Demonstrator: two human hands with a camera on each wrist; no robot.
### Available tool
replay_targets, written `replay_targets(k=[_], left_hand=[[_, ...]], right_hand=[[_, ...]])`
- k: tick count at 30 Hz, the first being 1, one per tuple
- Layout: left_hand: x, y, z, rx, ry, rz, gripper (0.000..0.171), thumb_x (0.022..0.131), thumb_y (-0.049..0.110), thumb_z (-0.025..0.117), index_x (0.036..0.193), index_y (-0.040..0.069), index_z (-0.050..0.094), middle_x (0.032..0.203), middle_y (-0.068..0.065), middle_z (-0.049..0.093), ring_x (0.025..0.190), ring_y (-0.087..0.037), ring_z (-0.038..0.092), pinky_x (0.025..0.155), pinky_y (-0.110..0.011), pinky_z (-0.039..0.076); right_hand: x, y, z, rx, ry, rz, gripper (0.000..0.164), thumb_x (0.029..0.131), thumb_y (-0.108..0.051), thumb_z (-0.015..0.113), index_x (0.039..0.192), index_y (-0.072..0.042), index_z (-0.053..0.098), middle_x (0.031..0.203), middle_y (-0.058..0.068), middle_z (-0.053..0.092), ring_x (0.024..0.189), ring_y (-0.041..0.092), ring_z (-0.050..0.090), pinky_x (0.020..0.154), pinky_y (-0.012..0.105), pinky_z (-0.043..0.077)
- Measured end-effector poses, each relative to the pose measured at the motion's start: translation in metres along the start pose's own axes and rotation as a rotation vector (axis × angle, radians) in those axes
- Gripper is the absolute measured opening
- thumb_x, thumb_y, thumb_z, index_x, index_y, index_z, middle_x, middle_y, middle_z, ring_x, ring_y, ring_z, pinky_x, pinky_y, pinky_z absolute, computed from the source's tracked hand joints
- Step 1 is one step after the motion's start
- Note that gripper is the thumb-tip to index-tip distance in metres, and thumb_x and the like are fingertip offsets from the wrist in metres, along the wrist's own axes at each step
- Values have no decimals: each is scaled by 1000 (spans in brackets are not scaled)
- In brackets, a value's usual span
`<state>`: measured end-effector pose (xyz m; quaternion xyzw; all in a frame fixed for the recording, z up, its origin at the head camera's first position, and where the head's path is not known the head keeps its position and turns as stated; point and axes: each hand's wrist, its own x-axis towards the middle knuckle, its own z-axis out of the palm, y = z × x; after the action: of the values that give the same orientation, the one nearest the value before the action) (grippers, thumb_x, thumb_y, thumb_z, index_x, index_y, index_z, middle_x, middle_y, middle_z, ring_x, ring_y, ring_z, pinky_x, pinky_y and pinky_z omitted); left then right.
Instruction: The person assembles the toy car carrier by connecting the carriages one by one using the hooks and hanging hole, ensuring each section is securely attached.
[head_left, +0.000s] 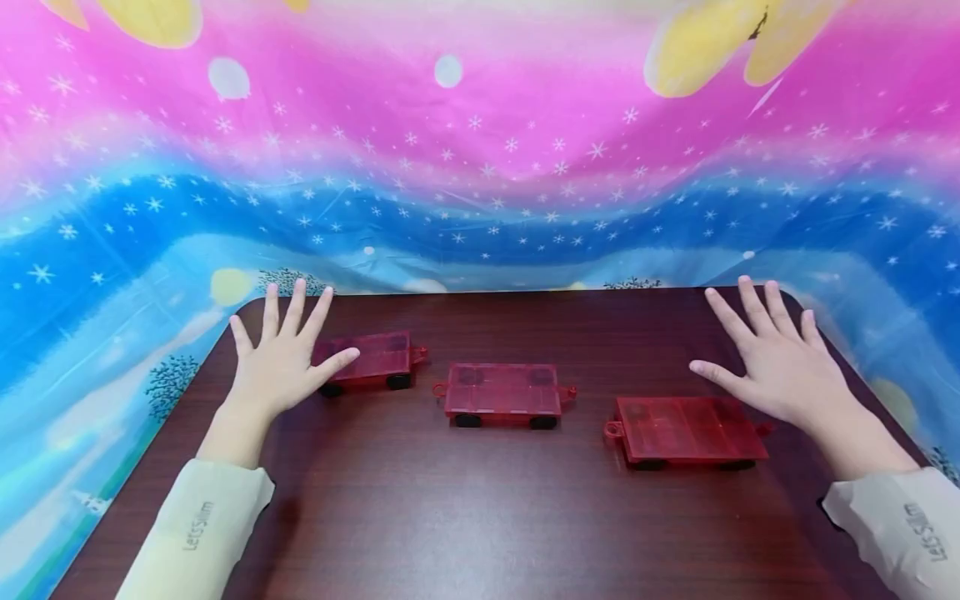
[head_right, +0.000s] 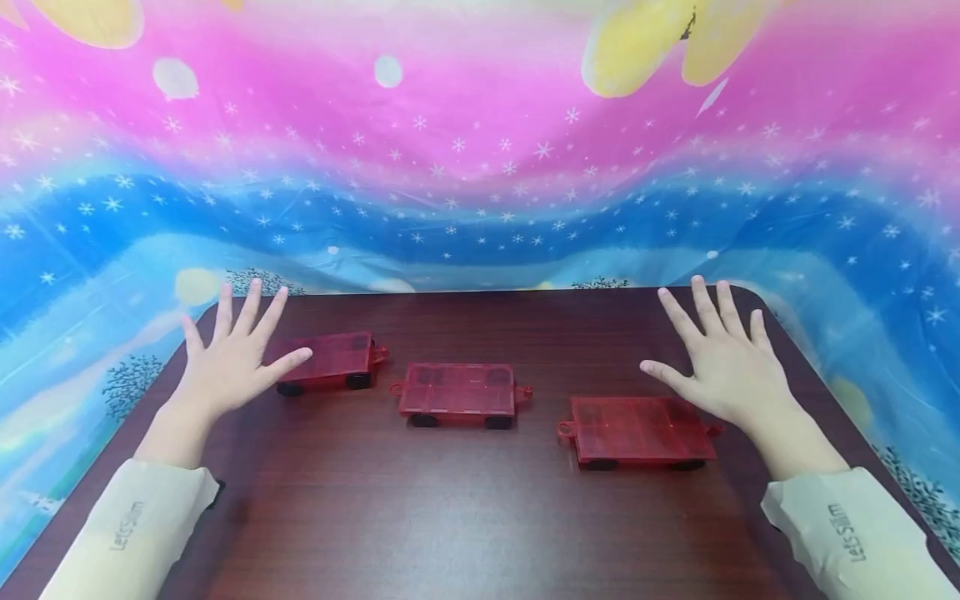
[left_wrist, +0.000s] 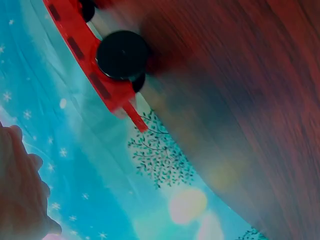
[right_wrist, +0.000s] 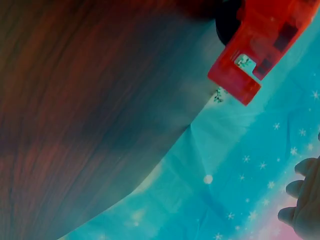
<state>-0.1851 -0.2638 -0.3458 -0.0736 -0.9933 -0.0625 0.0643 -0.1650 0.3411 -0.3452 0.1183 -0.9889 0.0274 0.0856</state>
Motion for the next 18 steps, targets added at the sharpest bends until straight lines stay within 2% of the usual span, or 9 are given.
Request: replay_targets(k=[11,18], left_hand=[[-3,24,1,-12,26,95,93,89,77,42,159,39,-6,168,1,-15,151,-29,-30,108,-77,-18],[-4,43,6,-24,28,170,92,89,74,48,160,36,3,169,1,-8,154,-29,-22,112,-77,-9]], right_hand=[[-12,-19,6,31,17,-103,98,89,-61,61,161,-31,1,168,2,-12,154,26,-19,118,64,-14],[-19,-31,10,62,-1,-153,97,89,-59,64,161,-32,7,168,-1,-10,155,22,-16,119,62,-13]])
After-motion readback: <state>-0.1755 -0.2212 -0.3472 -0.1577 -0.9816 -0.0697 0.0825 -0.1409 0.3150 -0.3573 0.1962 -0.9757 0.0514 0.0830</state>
